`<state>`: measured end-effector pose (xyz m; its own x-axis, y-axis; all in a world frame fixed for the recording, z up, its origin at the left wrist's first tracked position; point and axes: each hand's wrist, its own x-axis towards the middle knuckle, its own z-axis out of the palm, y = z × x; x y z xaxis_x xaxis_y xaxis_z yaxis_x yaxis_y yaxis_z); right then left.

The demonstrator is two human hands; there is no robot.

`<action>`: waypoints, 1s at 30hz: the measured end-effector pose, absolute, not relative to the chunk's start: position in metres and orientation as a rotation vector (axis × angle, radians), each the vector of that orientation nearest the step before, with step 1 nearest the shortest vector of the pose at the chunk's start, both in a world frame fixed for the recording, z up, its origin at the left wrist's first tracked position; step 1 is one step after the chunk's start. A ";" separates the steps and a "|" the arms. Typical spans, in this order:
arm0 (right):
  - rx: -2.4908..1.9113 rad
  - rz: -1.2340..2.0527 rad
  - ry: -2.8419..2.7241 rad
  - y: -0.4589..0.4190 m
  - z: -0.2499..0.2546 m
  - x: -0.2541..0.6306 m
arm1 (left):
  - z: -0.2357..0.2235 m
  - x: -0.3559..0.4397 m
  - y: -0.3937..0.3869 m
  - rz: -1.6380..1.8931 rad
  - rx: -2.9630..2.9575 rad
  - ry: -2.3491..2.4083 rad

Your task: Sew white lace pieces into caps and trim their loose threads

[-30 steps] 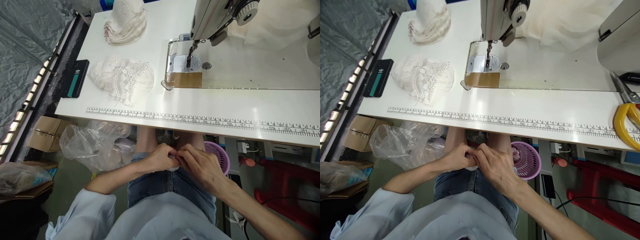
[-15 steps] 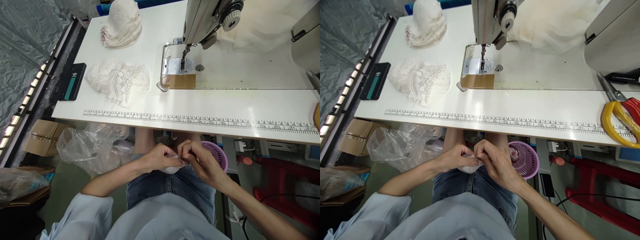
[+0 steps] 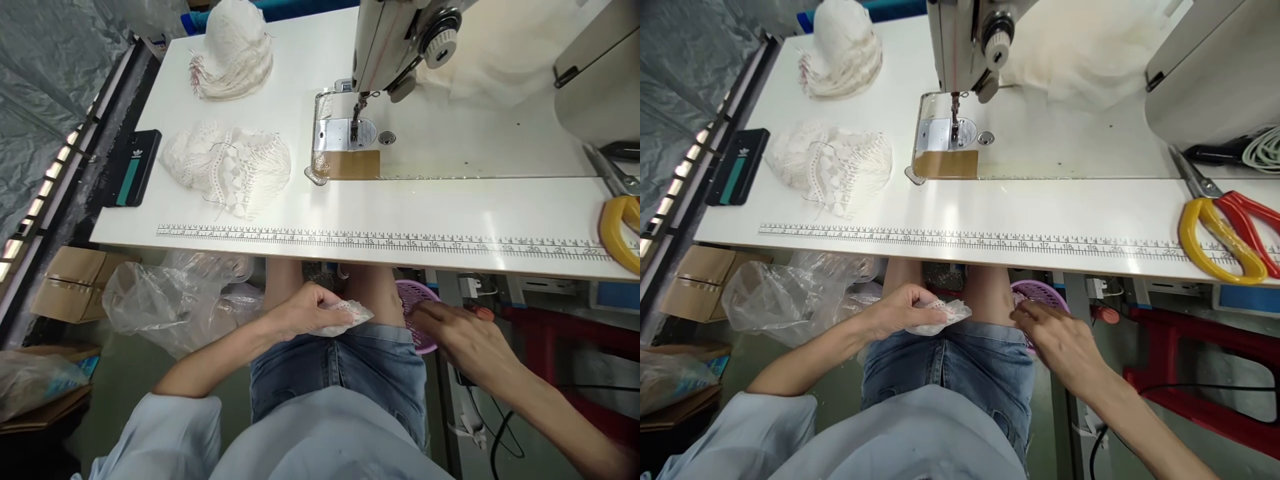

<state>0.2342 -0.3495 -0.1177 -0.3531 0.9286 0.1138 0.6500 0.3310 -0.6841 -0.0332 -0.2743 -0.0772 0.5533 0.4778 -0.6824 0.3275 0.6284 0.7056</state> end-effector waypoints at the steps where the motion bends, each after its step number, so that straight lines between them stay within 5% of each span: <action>1: -1.424 0.770 -2.161 -0.348 -0.108 0.224 | -0.078 -0.032 -0.275 0.104 0.928 1.015; 6: -1.262 1.012 -2.019 -0.331 -0.074 0.174 | -0.077 -0.031 -0.281 0.136 0.930 0.979; 21: -1.262 1.120 -1.854 -0.329 -0.094 0.173 | -0.081 -0.033 -0.286 0.133 0.851 1.038; 27: -0.979 1.518 -1.534 -0.329 -0.087 0.167 | -0.079 -0.033 -0.285 0.122 0.873 1.077; 30: -1.097 1.381 -1.753 -0.331 -0.090 0.185 | -0.080 -0.035 -0.283 0.121 0.862 1.091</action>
<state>0.1846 -0.3312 -0.0899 -0.4442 0.8959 -0.0099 0.2197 0.0983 -0.9706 -0.0347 -0.2834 -0.0795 0.4890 0.4841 -0.7256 0.3137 0.6785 0.6642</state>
